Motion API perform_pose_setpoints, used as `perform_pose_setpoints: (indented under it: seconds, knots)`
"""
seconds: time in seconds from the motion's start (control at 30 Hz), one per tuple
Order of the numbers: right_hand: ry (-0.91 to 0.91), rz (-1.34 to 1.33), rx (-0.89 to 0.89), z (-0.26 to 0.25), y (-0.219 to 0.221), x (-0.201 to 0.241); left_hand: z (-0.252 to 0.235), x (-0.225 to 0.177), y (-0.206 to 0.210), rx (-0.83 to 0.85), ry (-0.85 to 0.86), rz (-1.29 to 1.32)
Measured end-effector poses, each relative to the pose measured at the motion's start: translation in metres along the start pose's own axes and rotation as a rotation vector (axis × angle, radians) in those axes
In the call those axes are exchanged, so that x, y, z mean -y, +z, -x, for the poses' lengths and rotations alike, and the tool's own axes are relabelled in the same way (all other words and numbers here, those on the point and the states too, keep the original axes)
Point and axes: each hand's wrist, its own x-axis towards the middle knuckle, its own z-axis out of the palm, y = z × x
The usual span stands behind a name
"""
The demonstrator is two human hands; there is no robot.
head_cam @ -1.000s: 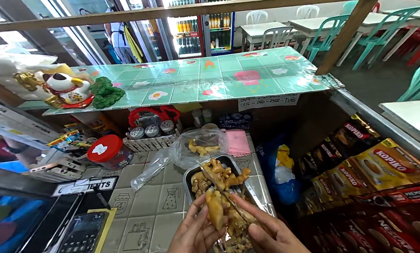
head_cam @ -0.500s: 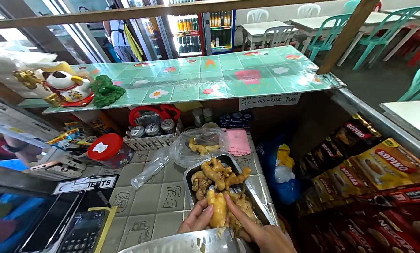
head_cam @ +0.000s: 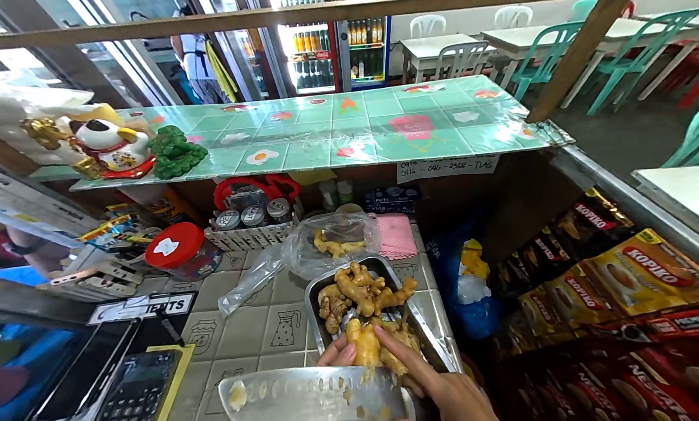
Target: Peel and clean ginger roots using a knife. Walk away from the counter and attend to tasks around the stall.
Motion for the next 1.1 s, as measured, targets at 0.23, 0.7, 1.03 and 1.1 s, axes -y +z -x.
perform_pose_setpoints:
  seconds: [0.23, 0.7, 1.03, 1.1]
  knots:
    - [-0.026, -0.017, -0.033, 0.001, 0.0, -0.01, 0.014, 0.006, -0.005, -0.037, 0.004, 0.185]
    - [0.017, -0.156, 0.102, -0.003, -0.004, -0.003, 0.005, 0.014, -0.01, 0.016, 0.051, 0.073]
    - [-0.016, -0.091, -0.019, -0.004, -0.003, -0.013, 0.019, 0.01, -0.008, -0.009, 0.063, 0.169]
    - [-0.033, -0.175, 0.001, -0.005, -0.006, -0.016, 0.023, 0.006, -0.004, -0.005, 0.061, 0.132]
